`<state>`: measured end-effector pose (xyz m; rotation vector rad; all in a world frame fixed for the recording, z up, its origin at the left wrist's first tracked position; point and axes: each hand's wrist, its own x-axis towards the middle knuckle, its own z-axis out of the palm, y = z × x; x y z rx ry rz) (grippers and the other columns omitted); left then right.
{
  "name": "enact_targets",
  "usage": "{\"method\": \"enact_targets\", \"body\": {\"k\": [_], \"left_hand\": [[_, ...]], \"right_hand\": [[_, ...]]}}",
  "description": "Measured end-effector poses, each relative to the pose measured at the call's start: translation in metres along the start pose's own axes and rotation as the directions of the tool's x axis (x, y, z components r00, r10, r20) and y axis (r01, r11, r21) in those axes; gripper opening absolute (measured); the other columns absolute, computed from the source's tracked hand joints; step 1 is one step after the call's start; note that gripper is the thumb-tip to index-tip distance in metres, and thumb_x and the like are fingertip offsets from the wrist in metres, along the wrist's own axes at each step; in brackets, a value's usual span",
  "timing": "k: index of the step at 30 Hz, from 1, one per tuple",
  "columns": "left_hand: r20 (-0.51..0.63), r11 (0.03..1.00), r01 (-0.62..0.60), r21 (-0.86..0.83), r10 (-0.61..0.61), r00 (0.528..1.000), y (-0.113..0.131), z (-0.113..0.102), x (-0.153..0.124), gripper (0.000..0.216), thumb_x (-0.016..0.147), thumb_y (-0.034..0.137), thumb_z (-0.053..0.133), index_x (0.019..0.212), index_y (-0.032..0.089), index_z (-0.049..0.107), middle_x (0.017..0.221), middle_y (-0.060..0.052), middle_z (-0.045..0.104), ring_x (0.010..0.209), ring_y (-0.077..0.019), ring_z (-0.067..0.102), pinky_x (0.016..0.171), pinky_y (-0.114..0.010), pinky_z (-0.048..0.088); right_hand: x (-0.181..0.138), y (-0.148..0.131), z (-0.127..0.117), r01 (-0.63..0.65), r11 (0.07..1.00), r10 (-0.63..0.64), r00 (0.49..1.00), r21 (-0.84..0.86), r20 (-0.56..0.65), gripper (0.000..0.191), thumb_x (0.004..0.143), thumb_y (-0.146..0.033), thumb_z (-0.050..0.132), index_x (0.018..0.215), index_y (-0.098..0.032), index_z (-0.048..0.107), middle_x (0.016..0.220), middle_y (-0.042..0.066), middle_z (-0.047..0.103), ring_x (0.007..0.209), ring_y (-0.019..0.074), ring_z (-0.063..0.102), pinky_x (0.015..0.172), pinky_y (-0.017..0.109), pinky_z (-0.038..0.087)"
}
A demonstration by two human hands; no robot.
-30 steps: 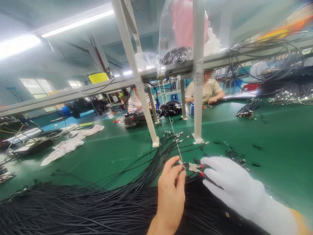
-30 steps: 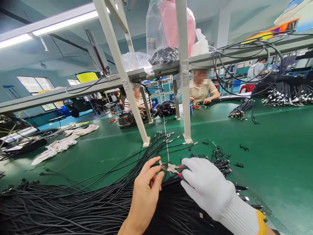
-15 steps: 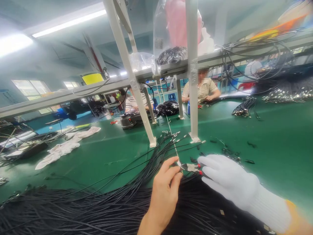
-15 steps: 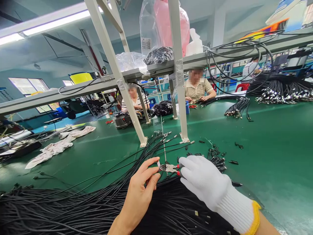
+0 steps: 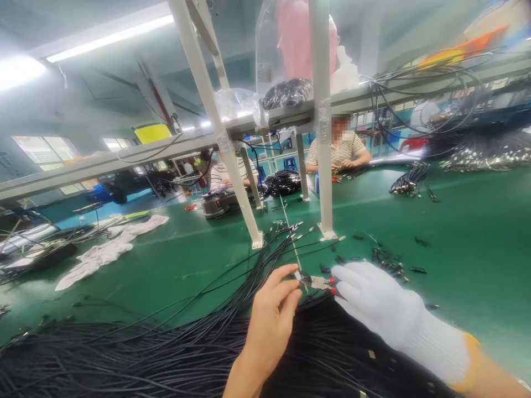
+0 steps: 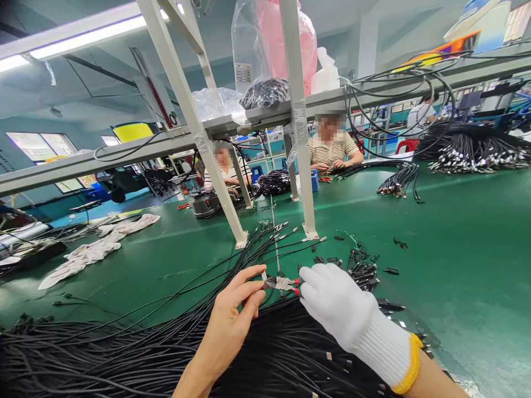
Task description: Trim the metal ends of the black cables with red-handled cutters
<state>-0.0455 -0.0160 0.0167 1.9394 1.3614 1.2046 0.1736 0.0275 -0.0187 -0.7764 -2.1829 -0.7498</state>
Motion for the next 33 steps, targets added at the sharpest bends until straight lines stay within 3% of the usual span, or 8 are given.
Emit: {"method": "enact_targets", "body": {"k": [8, 10, 13, 15, 18, 22, 26, 33], "left_hand": [[-0.009, 0.99, 0.052, -0.129, -0.054, 0.999, 0.003, 0.0, 0.003, 0.02, 0.091, 0.025, 0.057, 0.084, 0.018, 0.074, 0.132, -0.011, 0.061, 0.054, -0.0071, 0.051, 0.053, -0.025, 0.05], [-0.011, 0.985, 0.056, -0.161, -0.058, 0.998, 0.003, -0.001, 0.003, 0.02, 0.09, 0.025, 0.057, 0.083, 0.018, 0.074, 0.132, -0.011, 0.061, 0.055, -0.0066, 0.05, 0.055, -0.025, 0.05], [-0.018, 0.978, 0.054, -0.204, -0.058, 0.998, 0.004, -0.002, 0.003, 0.02, 0.09, 0.025, 0.057, 0.083, 0.018, 0.074, 0.133, -0.01, 0.06, 0.054, -0.0056, 0.049, 0.057, -0.025, 0.051], [-0.026, 0.973, 0.055, -0.226, -0.062, 0.998, 0.003, -0.002, 0.002, 0.019, 0.09, 0.025, 0.058, 0.087, 0.018, 0.075, 0.133, -0.01, 0.06, 0.055, -0.0059, 0.05, 0.057, -0.025, 0.051], [-0.033, 0.971, 0.054, -0.233, -0.063, 0.997, 0.002, -0.001, 0.002, 0.019, 0.09, 0.025, 0.058, 0.089, 0.019, 0.075, 0.132, -0.011, 0.06, 0.057, -0.0071, 0.052, 0.057, -0.025, 0.052], [-0.039, 0.98, 0.048, -0.196, -0.057, 0.998, 0.003, -0.001, 0.003, 0.018, 0.091, 0.025, 0.058, 0.084, 0.018, 0.073, 0.132, -0.009, 0.061, 0.057, -0.0069, 0.052, 0.057, -0.025, 0.051], [-0.027, 0.981, 0.049, -0.19, -0.055, 0.998, 0.004, -0.002, 0.002, 0.018, 0.091, 0.024, 0.057, 0.083, 0.019, 0.073, 0.132, -0.007, 0.061, 0.057, -0.0063, 0.051, 0.057, -0.024, 0.051], [-0.007, 0.978, 0.064, -0.199, -0.067, 0.998, 0.005, -0.002, 0.003, 0.018, 0.091, 0.022, 0.057, 0.085, 0.02, 0.074, 0.132, -0.007, 0.061, 0.057, -0.006, 0.051, 0.058, -0.024, 0.051]], "right_hand": [[0.002, -0.013, -0.001, -0.117, 0.98, 0.123, 0.992, 0.163, -0.026, 0.023, 0.091, -0.016, 0.048, 0.07, -0.021, 0.057, 0.079, 0.005, 0.067, 0.07, 0.017, 0.063, 0.066, 0.03, 0.05], [0.006, -0.018, -0.007, -0.252, 0.921, 0.223, 0.966, 0.298, 0.127, 0.021, 0.09, -0.019, 0.05, 0.07, -0.021, 0.057, 0.074, 0.001, 0.065, 0.064, 0.014, 0.061, 0.059, 0.026, 0.049], [0.011, -0.021, -0.017, -0.505, 0.771, 0.329, 0.837, 0.389, 0.437, 0.02, 0.089, -0.024, 0.052, 0.069, -0.023, 0.055, 0.063, -0.004, 0.059, 0.056, 0.0116, 0.057, 0.05, 0.023, 0.046], [0.011, -0.021, -0.02, -0.569, 0.723, 0.363, 0.796, 0.393, 0.485, 0.018, 0.089, -0.027, 0.052, 0.073, -0.024, 0.058, 0.065, -0.004, 0.061, 0.058, 0.0128, 0.059, 0.052, 0.024, 0.049], [0.005, -0.018, -0.016, -0.461, 0.786, 0.369, 0.885, 0.412, 0.285, 0.015, 0.088, -0.026, 0.054, 0.076, -0.024, 0.062, 0.09, 0.001, 0.071, 0.077, 0.0167, 0.067, 0.067, 0.029, 0.055], [0.0, -0.014, -0.004, -0.197, 0.932, 0.208, 0.978, 0.304, -0.005, 0.018, 0.088, -0.02, 0.054, 0.071, -0.022, 0.059, 0.103, 0.007, 0.071, 0.09, 0.0206, 0.066, 0.08, 0.036, 0.054], [0.001, -0.013, -0.002, -0.12, 0.972, 0.135, 0.989, 0.202, -0.061, 0.016, 0.088, -0.018, 0.054, 0.072, -0.021, 0.059, 0.101, 0.009, 0.07, 0.087, 0.0214, 0.064, 0.079, 0.039, 0.053], [0.004, -0.014, -0.007, -0.114, 0.973, 0.13, 0.989, 0.198, -0.068, 0.017, 0.088, -0.016, 0.055, 0.072, -0.019, 0.059, 0.101, 0.01, 0.069, 0.087, 0.0213, 0.06, 0.079, 0.039, 0.051]]}}
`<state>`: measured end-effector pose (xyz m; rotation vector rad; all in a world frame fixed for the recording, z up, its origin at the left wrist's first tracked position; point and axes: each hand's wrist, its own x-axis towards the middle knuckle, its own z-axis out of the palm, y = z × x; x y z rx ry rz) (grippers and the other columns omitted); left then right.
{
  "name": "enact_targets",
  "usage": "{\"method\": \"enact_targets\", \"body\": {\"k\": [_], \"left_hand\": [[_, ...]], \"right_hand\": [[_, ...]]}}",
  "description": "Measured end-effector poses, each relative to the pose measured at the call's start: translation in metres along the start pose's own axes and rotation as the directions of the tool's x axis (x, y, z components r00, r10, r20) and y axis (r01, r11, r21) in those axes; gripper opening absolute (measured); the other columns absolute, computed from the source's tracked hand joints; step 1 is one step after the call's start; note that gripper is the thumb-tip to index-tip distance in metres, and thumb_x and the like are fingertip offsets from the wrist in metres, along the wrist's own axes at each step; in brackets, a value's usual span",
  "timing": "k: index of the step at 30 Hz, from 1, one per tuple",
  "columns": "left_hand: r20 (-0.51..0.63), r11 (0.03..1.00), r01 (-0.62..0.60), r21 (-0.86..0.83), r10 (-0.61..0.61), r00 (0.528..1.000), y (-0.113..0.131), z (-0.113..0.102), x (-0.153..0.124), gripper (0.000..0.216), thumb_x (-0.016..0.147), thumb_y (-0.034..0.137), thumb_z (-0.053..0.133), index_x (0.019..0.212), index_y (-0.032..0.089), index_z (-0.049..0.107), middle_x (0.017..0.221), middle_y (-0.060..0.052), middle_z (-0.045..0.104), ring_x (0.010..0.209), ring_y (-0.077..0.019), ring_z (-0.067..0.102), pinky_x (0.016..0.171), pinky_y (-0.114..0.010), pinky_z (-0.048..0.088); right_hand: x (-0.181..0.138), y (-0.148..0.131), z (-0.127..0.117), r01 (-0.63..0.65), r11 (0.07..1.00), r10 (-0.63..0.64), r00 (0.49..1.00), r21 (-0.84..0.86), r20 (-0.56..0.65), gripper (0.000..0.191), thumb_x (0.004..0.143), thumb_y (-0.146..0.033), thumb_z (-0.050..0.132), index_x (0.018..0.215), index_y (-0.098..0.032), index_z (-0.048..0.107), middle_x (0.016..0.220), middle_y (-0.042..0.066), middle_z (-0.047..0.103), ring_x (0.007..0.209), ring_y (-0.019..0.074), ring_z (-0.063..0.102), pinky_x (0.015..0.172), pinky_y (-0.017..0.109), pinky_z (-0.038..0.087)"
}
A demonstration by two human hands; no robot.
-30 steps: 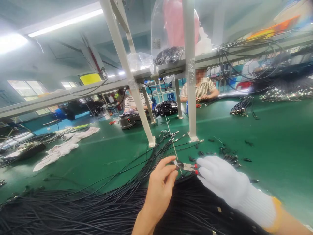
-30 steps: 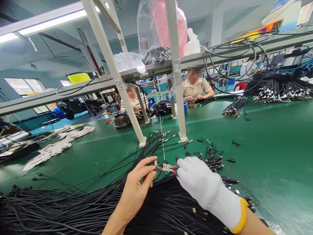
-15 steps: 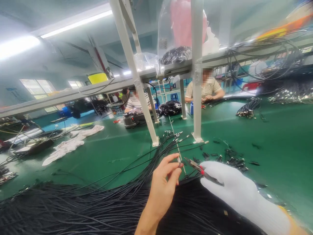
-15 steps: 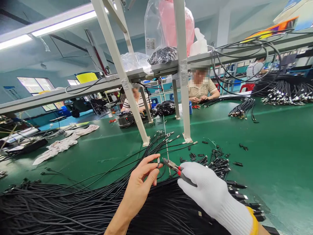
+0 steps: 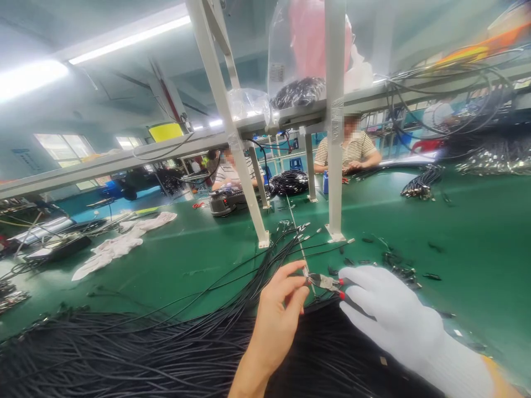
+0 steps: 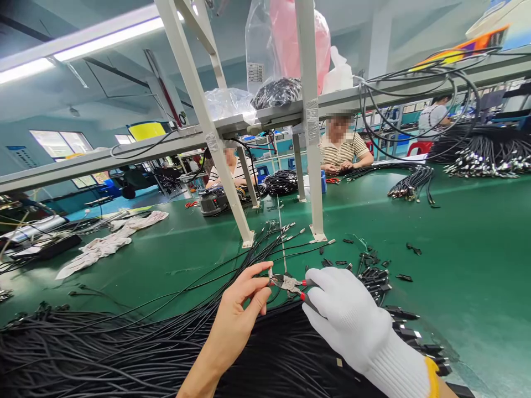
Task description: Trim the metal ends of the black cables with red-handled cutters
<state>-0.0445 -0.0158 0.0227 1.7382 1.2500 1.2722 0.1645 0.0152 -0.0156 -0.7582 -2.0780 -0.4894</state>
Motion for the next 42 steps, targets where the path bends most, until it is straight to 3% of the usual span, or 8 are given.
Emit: {"method": "enact_targets", "body": {"k": [6, 13, 19, 25, 30, 33, 38, 42], "left_hand": [[0.027, 1.0, -0.008, 0.009, 0.008, 1.0, 0.0, -0.001, 0.0, 0.019, 0.091, 0.021, 0.057, 0.08, 0.02, 0.073, 0.132, -0.006, 0.062, 0.062, -0.0078, 0.055, 0.059, -0.023, 0.051], [0.071, 0.998, -0.016, 0.06, 0.012, 0.997, -0.003, -0.005, 0.002, 0.02, 0.09, 0.021, 0.055, 0.083, 0.019, 0.074, 0.131, -0.007, 0.063, 0.06, -0.0076, 0.053, 0.057, -0.024, 0.05], [0.086, 0.998, 0.014, 0.064, -0.02, 0.996, 0.001, -0.005, 0.002, 0.025, 0.09, 0.023, 0.055, 0.071, 0.018, 0.07, 0.128, -0.008, 0.064, 0.055, -0.0068, 0.051, 0.057, -0.025, 0.049], [0.081, 0.999, 0.032, 0.038, -0.035, 0.996, -0.001, -0.006, 0.002, 0.023, 0.09, 0.025, 0.055, 0.076, 0.017, 0.072, 0.127, -0.009, 0.063, 0.053, -0.0055, 0.049, 0.055, -0.025, 0.047], [0.073, 0.998, -0.003, 0.07, -0.003, 0.997, -0.004, -0.005, 0.002, 0.021, 0.091, 0.025, 0.055, 0.084, 0.018, 0.074, 0.13, -0.009, 0.061, 0.054, -0.006, 0.049, 0.054, -0.025, 0.046], [0.037, 0.987, -0.052, 0.151, 0.047, 0.998, -0.006, -0.004, 0.001, 0.021, 0.091, 0.022, 0.054, 0.086, 0.019, 0.074, 0.129, -0.008, 0.063, 0.062, -0.0098, 0.057, 0.062, -0.027, 0.05], [0.03, 0.951, -0.159, 0.265, 0.157, 0.987, -0.01, -0.004, 0.001, 0.021, 0.092, 0.016, 0.053, 0.09, 0.021, 0.073, 0.127, -0.008, 0.065, 0.099, -0.0207, 0.066, 0.09, -0.034, 0.051], [0.062, 0.926, -0.22, 0.307, 0.211, 0.976, -0.014, -0.004, 0.001, 0.022, 0.093, 0.014, 0.051, 0.092, 0.021, 0.072, 0.129, -0.008, 0.064, 0.11, -0.0211, 0.064, 0.093, -0.032, 0.05]], "right_hand": [[0.003, 0.001, -0.002, 0.065, 0.992, -0.067, 0.998, -0.111, -0.016, 0.018, 0.089, -0.014, 0.056, 0.071, -0.017, 0.06, 0.095, 0.011, 0.069, 0.084, 0.0224, 0.059, 0.079, 0.039, 0.049], [0.002, 0.006, -0.001, 0.097, 0.976, -0.088, 0.995, -0.193, 0.052, 0.025, 0.092, -0.016, 0.049, 0.071, -0.02, 0.061, 0.087, 0.007, 0.066, 0.081, 0.0198, 0.058, 0.078, 0.036, 0.046], [0.0, 0.004, -0.001, 0.087, 0.965, -0.077, 0.996, -0.245, 0.049, 0.027, 0.091, -0.015, 0.05, 0.067, -0.02, 0.06, 0.08, 0.007, 0.063, 0.078, 0.0197, 0.057, 0.074, 0.035, 0.044], [-0.001, 0.0, 0.004, 0.056, 0.972, -0.055, 0.998, -0.23, 0.01, 0.027, 0.09, -0.014, 0.053, 0.064, -0.021, 0.058, 0.075, 0.005, 0.062, 0.069, 0.0169, 0.054, 0.071, 0.033, 0.043], [-0.003, -0.002, 0.01, 0.015, 0.996, -0.021, 0.997, -0.09, -0.068, 0.026, 0.092, -0.015, 0.051, 0.066, -0.019, 0.058, 0.077, 0.005, 0.066, 0.07, 0.0159, 0.057, 0.07, 0.03, 0.045], [-0.002, 0.0, 0.007, 0.017, 0.998, -0.02, 0.998, -0.056, -0.053, 0.024, 0.091, -0.015, 0.053, 0.068, -0.018, 0.059, 0.082, 0.006, 0.068, 0.073, 0.0164, 0.059, 0.073, 0.03, 0.047], [0.002, 0.002, 0.001, 0.032, 0.994, -0.038, 0.998, -0.104, -0.05, 0.02, 0.088, -0.015, 0.058, 0.068, -0.017, 0.059, 0.096, 0.011, 0.069, 0.086, 0.0228, 0.059, 0.082, 0.039, 0.047], [0.006, 0.0, 0.001, 0.061, 0.986, -0.066, 0.998, -0.153, -0.024, 0.023, 0.088, -0.014, 0.057, 0.065, -0.018, 0.06, 0.09, 0.011, 0.069, 0.081, 0.0228, 0.057, 0.078, 0.039, 0.047]]}}
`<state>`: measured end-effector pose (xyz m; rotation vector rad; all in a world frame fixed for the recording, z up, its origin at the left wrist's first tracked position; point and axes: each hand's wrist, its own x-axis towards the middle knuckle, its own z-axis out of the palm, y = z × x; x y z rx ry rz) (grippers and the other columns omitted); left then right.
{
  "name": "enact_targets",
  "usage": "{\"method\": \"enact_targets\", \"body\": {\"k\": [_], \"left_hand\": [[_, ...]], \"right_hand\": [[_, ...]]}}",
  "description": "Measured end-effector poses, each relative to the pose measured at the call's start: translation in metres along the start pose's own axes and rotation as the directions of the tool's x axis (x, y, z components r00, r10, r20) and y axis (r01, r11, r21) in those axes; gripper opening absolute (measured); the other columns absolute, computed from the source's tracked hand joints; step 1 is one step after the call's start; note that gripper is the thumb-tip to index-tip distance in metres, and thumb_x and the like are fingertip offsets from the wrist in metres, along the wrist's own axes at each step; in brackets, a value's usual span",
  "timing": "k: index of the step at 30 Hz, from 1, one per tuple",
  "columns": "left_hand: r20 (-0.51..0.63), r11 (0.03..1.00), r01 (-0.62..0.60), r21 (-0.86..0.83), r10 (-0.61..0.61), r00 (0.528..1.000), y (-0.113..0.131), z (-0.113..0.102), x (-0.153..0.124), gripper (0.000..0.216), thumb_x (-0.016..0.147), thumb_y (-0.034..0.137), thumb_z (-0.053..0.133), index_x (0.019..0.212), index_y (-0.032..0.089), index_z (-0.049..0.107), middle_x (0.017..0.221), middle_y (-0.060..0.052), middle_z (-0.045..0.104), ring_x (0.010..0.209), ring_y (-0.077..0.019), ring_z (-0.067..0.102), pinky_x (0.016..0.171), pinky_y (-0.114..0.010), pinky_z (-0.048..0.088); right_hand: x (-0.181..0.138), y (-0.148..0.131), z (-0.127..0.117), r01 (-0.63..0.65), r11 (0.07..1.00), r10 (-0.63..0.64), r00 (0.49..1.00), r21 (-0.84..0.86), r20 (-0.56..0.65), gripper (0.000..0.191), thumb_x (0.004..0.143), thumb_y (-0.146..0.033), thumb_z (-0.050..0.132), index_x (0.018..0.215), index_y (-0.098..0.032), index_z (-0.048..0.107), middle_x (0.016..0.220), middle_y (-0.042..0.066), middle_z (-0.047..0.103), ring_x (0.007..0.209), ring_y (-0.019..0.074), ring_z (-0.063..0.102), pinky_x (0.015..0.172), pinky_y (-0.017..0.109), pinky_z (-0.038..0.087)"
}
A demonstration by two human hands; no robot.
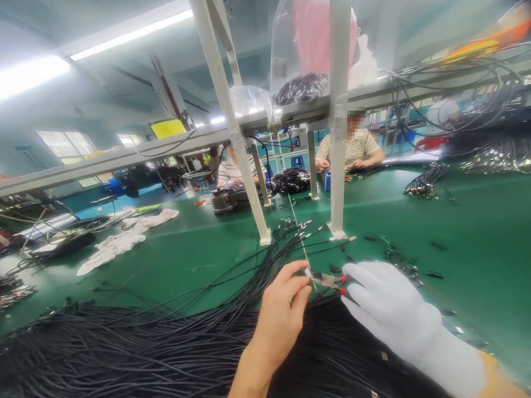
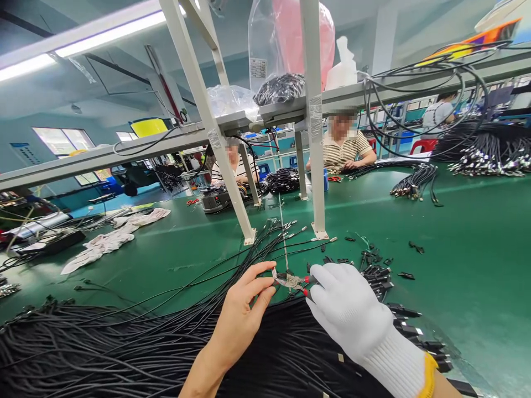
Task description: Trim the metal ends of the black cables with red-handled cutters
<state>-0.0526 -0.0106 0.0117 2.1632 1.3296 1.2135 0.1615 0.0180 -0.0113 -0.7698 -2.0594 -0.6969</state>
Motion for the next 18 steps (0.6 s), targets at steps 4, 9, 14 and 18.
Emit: {"method": "enact_targets", "body": {"k": [4, 9, 14, 18], "left_hand": [[0.003, 1.0, -0.015, 0.013, 0.015, 1.0, 0.0, 0.001, 0.0, 0.022, 0.093, 0.012, 0.051, 0.092, 0.021, 0.072, 0.129, -0.008, 0.065, 0.111, -0.0208, 0.064, 0.094, -0.032, 0.05], [-0.052, 0.993, 0.074, -0.09, -0.079, 0.996, 0.005, -0.001, 0.001, 0.021, 0.092, 0.018, 0.055, 0.088, 0.022, 0.074, 0.128, -0.008, 0.065, 0.109, -0.0221, 0.064, 0.085, -0.031, 0.053], [-0.275, 0.945, 0.149, -0.291, -0.232, 0.933, 0.0, -0.008, 0.006, 0.015, 0.085, 0.029, 0.065, 0.087, 0.02, 0.077, 0.102, -0.008, 0.072, 0.087, -0.0182, 0.066, 0.073, -0.027, 0.053], [-0.299, 0.858, 0.203, -0.472, -0.372, 0.879, 0.003, -0.017, 0.03, 0.018, 0.08, 0.031, 0.07, 0.086, 0.015, 0.075, 0.07, -0.003, 0.069, 0.056, -0.0113, 0.056, 0.052, -0.022, 0.047]], "right_hand": [[0.002, -0.003, -0.002, 0.056, 0.995, -0.056, 0.998, -0.085, 0.005, 0.03, 0.09, -0.014, 0.052, 0.061, -0.019, 0.059, 0.079, 0.009, 0.068, 0.071, 0.0209, 0.058, 0.071, 0.037, 0.047], [-0.003, 0.005, -0.001, -0.052, 0.999, 0.052, 0.998, 0.009, -0.023, 0.029, 0.092, -0.019, 0.053, 0.064, -0.02, 0.062, 0.079, 0.006, 0.07, 0.067, 0.0177, 0.062, 0.068, 0.032, 0.049], [-0.01, 0.033, -0.007, -0.557, 0.827, 0.561, 0.823, 0.071, -0.089, 0.03, 0.091, -0.043, 0.052, 0.073, -0.023, 0.065, 0.095, 0.007, 0.073, 0.086, 0.0226, 0.068, 0.075, 0.035, 0.052], [-0.008, 0.056, -0.024, -0.927, 0.374, 0.923, 0.376, 0.042, 0.077, 0.034, 0.086, -0.056, 0.049, 0.086, -0.027, 0.067, 0.103, 0.005, 0.071, 0.083, 0.0236, 0.064, 0.066, 0.036, 0.047]]}}
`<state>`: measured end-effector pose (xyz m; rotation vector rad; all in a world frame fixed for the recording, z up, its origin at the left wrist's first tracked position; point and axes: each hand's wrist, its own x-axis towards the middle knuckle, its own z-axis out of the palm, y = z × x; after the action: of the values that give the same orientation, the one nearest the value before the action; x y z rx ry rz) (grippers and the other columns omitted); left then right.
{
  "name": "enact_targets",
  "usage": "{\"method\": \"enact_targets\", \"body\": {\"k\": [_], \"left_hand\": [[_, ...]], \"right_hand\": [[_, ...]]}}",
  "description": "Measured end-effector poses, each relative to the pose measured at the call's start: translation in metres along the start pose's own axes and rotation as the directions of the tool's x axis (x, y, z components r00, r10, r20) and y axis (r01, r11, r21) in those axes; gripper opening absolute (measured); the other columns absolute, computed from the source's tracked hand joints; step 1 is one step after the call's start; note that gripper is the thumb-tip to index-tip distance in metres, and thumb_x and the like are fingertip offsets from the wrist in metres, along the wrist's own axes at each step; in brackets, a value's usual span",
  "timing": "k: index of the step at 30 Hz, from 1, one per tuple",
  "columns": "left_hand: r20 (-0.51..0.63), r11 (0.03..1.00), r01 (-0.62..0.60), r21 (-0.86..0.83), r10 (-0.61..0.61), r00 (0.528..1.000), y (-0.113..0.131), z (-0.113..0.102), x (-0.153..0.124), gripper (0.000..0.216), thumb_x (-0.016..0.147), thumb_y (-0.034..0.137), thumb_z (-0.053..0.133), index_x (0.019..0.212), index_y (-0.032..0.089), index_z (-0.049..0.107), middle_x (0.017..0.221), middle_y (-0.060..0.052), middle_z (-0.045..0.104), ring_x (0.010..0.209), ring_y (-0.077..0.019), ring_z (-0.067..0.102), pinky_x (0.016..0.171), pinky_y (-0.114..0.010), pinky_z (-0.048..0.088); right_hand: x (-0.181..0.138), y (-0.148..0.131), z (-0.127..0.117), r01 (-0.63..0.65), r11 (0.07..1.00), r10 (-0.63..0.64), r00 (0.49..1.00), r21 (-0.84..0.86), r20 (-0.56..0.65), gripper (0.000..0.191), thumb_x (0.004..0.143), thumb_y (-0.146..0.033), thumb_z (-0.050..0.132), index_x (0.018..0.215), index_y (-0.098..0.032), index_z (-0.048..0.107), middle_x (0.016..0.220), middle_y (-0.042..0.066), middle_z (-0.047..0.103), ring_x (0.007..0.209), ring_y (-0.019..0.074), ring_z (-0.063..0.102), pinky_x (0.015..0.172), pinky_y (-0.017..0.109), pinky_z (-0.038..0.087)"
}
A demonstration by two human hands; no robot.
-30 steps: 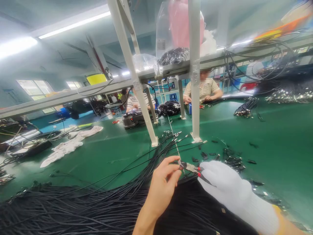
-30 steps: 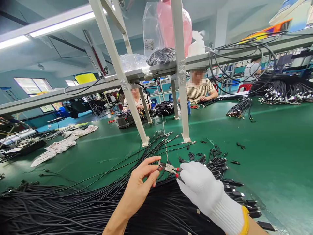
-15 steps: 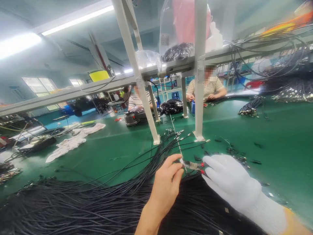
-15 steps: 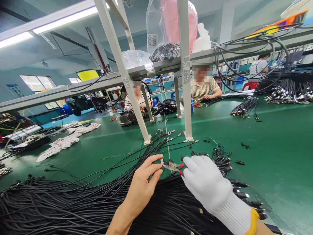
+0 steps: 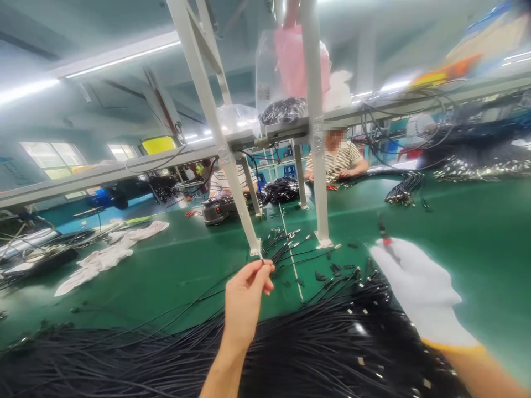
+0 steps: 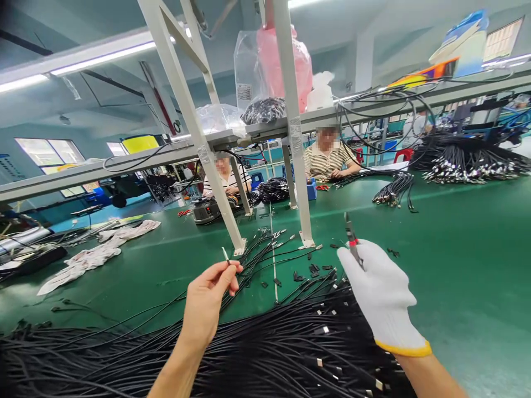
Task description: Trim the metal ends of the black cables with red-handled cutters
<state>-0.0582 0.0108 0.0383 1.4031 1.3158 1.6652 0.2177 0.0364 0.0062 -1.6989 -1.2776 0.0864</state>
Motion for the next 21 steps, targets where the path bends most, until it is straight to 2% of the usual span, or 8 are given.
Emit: {"method": "enact_targets", "body": {"k": [3, 5, 6, 8, 11, 15, 18, 21], "left_hand": [[0.02, 0.992, -0.114, 0.06, 0.113, 0.993, 0.023, 0.016, 0.029, 0.019, 0.079, 0.033, 0.07, 0.081, 0.015, 0.072, 0.063, 0.0, 0.065, 0.057, -0.0122, 0.059, 0.056, -0.023, 0.05], [0.004, 0.938, -0.253, 0.235, 0.259, 0.966, 0.038, 0.033, 0.052, 0.021, 0.084, 0.036, 0.065, 0.08, 0.015, 0.069, 0.062, 0.001, 0.063, 0.056, -0.0129, 0.061, 0.058, -0.024, 0.051], [0.004, 0.876, -0.309, 0.37, 0.331, 0.944, 0.043, 0.043, 0.065, 0.022, 0.087, 0.037, 0.06, 0.082, 0.017, 0.067, 0.063, 0.001, 0.063, 0.056, -0.013, 0.062, 0.058, -0.024, 0.051], [0.018, 0.825, -0.341, 0.45, 0.373, 0.928, 0.049, 0.064, 0.09, 0.02, 0.089, 0.037, 0.059, 0.082, 0.019, 0.063, 0.064, 0.002, 0.063, 0.057, -0.0132, 0.063, 0.059, -0.024, 0.049], [0.084, 0.741, -0.362, 0.566, 0.385, 0.919, 0.046, 0.091, 0.123, 0.018, 0.089, 0.035, 0.059, 0.077, 0.021, 0.06, 0.066, 0.002, 0.065, 0.058, -0.0141, 0.063, 0.063, -0.025, 0.047], [0.117, 0.602, -0.321, 0.731, 0.353, 0.928, 0.032, 0.112, 0.156, 0.025, 0.092, 0.036, 0.056, 0.074, 0.02, 0.062, 0.072, -0.007, 0.069, 0.081, -0.0251, 0.068, 0.074, -0.032, 0.046], [0.13, 0.515, -0.28, 0.81, 0.308, 0.942, 0.019, 0.118, 0.174, 0.021, 0.095, 0.029, 0.049, 0.089, 0.018, 0.066, 0.09, -0.015, 0.071, 0.1, -0.0326, 0.066, 0.084, -0.04, 0.044], [0.159, 0.473, -0.258, 0.842, 0.24, 0.958, 0.007, 0.121, 0.188, 0.028, 0.098, 0.02, 0.039, 0.112, 0.016, 0.064, 0.105, -0.02, 0.068, 0.112, -0.0356, 0.062, 0.09, -0.045, 0.043]], "right_hand": [[0.016, 0.008, -0.009, -0.27, 0.955, 0.276, 0.96, -0.124, 0.038, 0.042, 0.088, -0.06, 0.038, 0.086, -0.026, 0.063, 0.096, 0.009, 0.067, 0.075, 0.0245, 0.058, 0.062, 0.038, 0.042], [0.026, 0.018, -0.01, -0.359, 0.915, 0.369, 0.929, -0.182, 0.025, 0.045, 0.089, -0.06, 0.032, 0.082, -0.025, 0.06, 0.095, 0.014, 0.065, 0.072, 0.0264, 0.056, 0.058, 0.039, 0.039], [0.03, 0.024, -0.009, -0.387, 0.902, 0.397, 0.918, -0.192, 0.016, 0.046, 0.089, -0.059, 0.031, 0.081, -0.024, 0.058, 0.095, 0.015, 0.064, 0.072, 0.0273, 0.056, 0.056, 0.039, 0.039], [0.037, 0.036, -0.006, -0.428, 0.879, 0.441, 0.897, -0.21, 0.018, 0.044, 0.089, -0.057, 0.031, 0.081, -0.024, 0.058, 0.097, 0.017, 0.063, 0.072, 0.0286, 0.058, 0.054, 0.04, 0.039], [0.044, 0.047, -0.004, -0.455, 0.863, 0.476, 0.878, -0.22, 0.049, 0.042, 0.087, -0.054, 0.033, 0.083, -0.023, 0.06, 0.091, 0.017, 0.064, 0.071, 0.0299, 0.061, 0.053, 0.04, 0.042], [0.045, 0.053, -0.002, -0.496, 0.838, 0.517, 0.855, -0.228, 0.04, 0.039, 0.086, -0.047, 0.035, 0.092, -0.019, 0.062, 0.09, 0.019, 0.066, 0.077, 0.0354, 0.065, 0.056, 0.043, 0.046], [0.041, 0.055, 0.002, -0.493, 0.84, 0.505, 0.863, -0.225, -0.003, 0.041, 0.085, -0.048, 0.039, 0.103, -0.019, 0.061, 0.1, 0.02, 0.066, 0.083, 0.0373, 0.066, 0.061, 0.047, 0.048], [0.037, 0.057, 0.008, -0.48, 0.848, 0.48, 0.875, -0.223, -0.059, 0.046, 0.084, -0.052, 0.042, 0.113, -0.02, 0.059, 0.1, 0.02, 0.066, 0.081, 0.0345, 0.067, 0.065, 0.049, 0.05]]}}
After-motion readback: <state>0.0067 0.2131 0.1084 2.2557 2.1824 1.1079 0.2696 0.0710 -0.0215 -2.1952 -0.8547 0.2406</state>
